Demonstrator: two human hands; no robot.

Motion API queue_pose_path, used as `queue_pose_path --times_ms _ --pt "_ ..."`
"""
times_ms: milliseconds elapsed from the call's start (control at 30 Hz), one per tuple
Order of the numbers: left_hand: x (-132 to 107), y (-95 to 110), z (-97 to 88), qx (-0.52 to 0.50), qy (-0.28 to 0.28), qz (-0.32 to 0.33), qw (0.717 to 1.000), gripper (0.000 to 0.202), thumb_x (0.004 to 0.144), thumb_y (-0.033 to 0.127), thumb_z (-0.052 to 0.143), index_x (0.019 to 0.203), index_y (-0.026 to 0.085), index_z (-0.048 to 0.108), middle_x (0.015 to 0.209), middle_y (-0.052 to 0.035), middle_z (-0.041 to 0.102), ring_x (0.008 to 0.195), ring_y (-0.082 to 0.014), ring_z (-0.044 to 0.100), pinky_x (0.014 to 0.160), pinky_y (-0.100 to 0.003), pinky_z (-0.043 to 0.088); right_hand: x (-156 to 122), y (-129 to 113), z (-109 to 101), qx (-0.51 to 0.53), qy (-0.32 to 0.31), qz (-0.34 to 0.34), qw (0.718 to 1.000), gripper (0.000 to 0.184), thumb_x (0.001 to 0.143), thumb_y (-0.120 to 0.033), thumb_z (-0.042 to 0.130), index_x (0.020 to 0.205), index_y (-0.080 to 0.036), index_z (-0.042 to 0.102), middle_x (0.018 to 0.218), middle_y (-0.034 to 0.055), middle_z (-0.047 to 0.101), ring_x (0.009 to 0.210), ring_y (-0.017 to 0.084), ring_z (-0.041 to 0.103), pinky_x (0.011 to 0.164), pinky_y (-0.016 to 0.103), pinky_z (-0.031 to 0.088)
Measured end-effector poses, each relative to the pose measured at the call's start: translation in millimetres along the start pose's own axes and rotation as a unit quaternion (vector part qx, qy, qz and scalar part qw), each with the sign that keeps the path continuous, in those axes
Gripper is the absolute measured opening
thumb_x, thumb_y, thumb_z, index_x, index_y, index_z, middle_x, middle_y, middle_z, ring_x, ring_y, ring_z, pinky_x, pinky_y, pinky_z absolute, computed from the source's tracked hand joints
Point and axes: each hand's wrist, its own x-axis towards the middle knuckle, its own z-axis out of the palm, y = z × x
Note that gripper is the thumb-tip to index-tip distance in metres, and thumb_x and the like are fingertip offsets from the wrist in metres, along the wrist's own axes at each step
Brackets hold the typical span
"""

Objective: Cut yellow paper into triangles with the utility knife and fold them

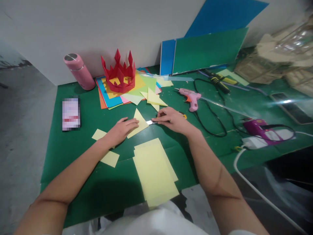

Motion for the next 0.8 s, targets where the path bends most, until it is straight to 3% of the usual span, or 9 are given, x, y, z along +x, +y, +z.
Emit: queue_pose_path --times_ms 467,800 --pt "1.7 3.2 -2.6 -0.004 0.0 -0.014 1.0 0.036 0.102 0.025 0.027 0.119 0.02 0.059 0.133 -0.0072 0.06 0.125 -0.017 0.054 0.114 -0.048 0.03 -0.6 11.5 -0.3 0.018 -0.009 -0.057 0.998 0.029 0.096 -0.036 0.048 0.11 -0.031 0.072 0.088 0.0065 0.06 0.084 0.018 0.051 0.076 0.034 0.04" --pt "1.6 2.6 -2.8 -0.004 -0.003 -0.012 1.0 0.034 0.102 0.024 0.029 0.118 0.021 0.059 0.133 -0.0065 0.06 0.124 -0.017 0.055 0.113 -0.047 0.032 -4.0 11.1 -1.9 0.026 -0.013 -0.049 0.998 0.029 0.096 -0.037 0.048 0.109 -0.03 0.073 0.088 0.0068 0.06 0.084 0.018 0.052 0.076 0.034 0.041"
